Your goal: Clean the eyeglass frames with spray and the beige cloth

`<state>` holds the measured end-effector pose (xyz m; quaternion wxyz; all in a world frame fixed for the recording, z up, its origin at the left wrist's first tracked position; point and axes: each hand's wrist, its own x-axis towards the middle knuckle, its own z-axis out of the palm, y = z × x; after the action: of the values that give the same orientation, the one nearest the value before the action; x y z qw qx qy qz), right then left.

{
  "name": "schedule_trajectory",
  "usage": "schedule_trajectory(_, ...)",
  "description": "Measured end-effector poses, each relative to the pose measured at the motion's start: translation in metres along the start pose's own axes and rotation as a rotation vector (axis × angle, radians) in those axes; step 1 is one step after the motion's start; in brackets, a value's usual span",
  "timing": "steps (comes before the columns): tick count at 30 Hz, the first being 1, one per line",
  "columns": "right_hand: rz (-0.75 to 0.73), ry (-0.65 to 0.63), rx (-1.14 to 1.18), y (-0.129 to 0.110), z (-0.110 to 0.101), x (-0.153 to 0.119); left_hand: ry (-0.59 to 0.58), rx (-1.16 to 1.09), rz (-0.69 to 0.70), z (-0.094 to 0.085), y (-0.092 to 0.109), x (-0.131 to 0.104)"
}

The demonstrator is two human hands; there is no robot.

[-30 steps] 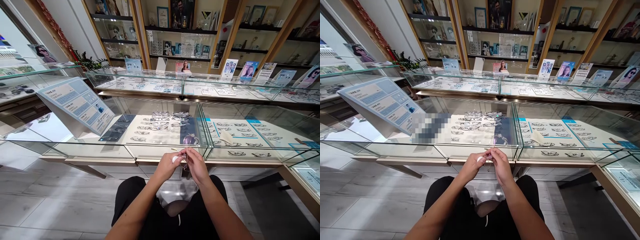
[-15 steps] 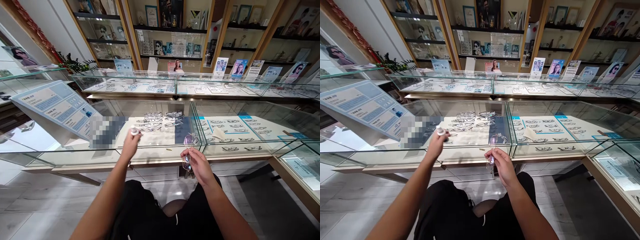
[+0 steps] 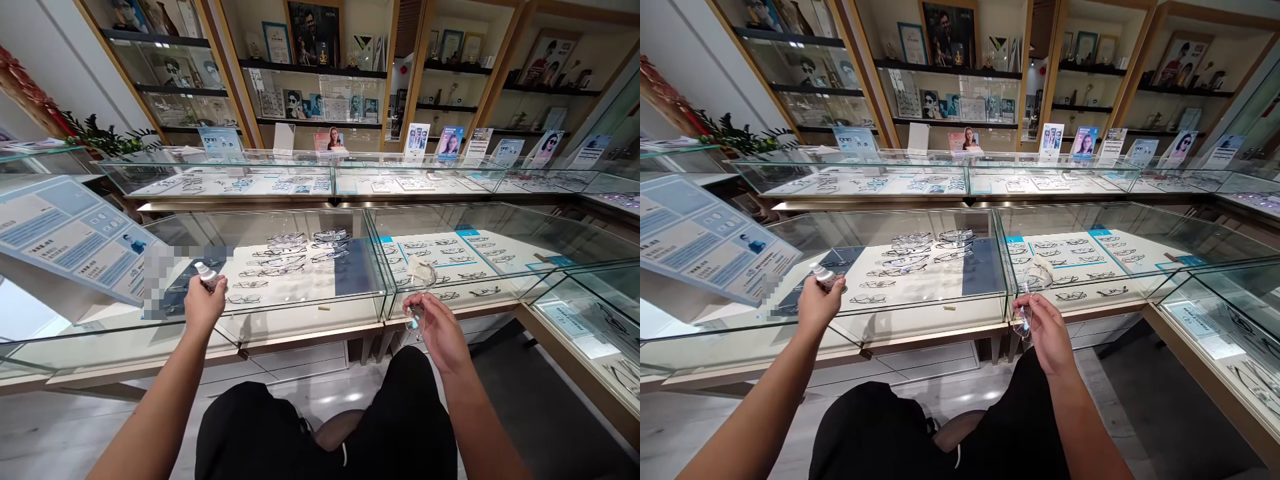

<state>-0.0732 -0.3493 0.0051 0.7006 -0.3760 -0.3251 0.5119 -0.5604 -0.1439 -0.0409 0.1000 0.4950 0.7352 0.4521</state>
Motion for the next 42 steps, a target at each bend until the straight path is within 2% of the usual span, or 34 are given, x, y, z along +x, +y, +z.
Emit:
schedule_trajectory(2,-0.013,0.028,-0.006,-0.004,-0.008,0.0,0.038,-0.02,-0.013,-0.001,0.002,-0.004)
schedule_trajectory(4,-0.021,0.066,-0.006,-0.007,-0.019,-0.001,0.168,-0.045,0.027,-0.001,0.01,-0.015)
schedule_trajectory(6,-0.029,0.112,-0.005,-0.009,-0.032,-0.002,0.372,-0.065,0.198,0.002,0.026,-0.033)
schedule_trajectory(8,-0.038,0.158,-0.01,-0.01,-0.046,-0.004,0.481,-0.082,0.467,0.013,0.053,-0.056)
schedule_trajectory(10,-0.049,0.192,-0.021,-0.013,-0.055,-0.005,0.291,-0.148,0.653,0.034,0.093,-0.084)
schedule_trajectory(14,-0.101,0.207,-0.065,-0.019,-0.062,-0.01,-0.367,-0.221,0.911,0.101,0.192,-0.151)
schedule_trajectory(16,-0.129,0.218,-0.098,-0.022,-0.061,-0.016,-0.579,-0.185,1.012,0.141,0.236,-0.182)
schedule_trajectory(18,-0.139,0.24,-0.136,-0.023,-0.06,-0.024,-0.758,-0.175,1.027,0.179,0.269,-0.207)
schedule_trajectory(19,-0.138,0.253,-0.154,-0.023,-0.061,-0.029,-0.852,-0.202,1.001,0.198,0.28,-0.216)
schedule_trajectory(22,-0.123,0.288,-0.207,-0.023,-0.068,-0.046,-0.964,-0.257,0.953,0.242,0.295,-0.228)
schedule_trajectory(24,-0.12,0.31,-0.236,-0.022,-0.077,-0.054,-0.999,-0.306,0.89,0.26,0.294,-0.226)
schedule_trajectory(26,-0.123,0.326,-0.26,-0.02,-0.085,-0.06,-1.022,-0.372,0.8,0.268,0.289,-0.219)
schedule_trajectory(29,-0.124,0.342,-0.273,-0.017,-0.091,-0.059,-1.035,-0.492,0.627,0.265,0.276,-0.204)
schedule_trajectory(33,-0.079,0.31,-0.29,-0.012,-0.085,-0.05,-1.054,-0.672,0.346,0.235,0.251,-0.181)
schedule_trajectory(36,-0.07,0.265,-0.291,-0.005,-0.075,-0.04,-1.07,-0.813,0.125,0.195,0.229,-0.165)
schedule_trajectory(40,-0.047,0.181,-0.271,0.009,-0.059,-0.025,-1.103,-1.205,-0.392,0.13,0.202,-0.151)
schedule_trajectory(42,-0.027,0.127,-0.262,0.019,-0.048,-0.018,-1.059,-1.315,-0.546,0.102,0.19,-0.148)
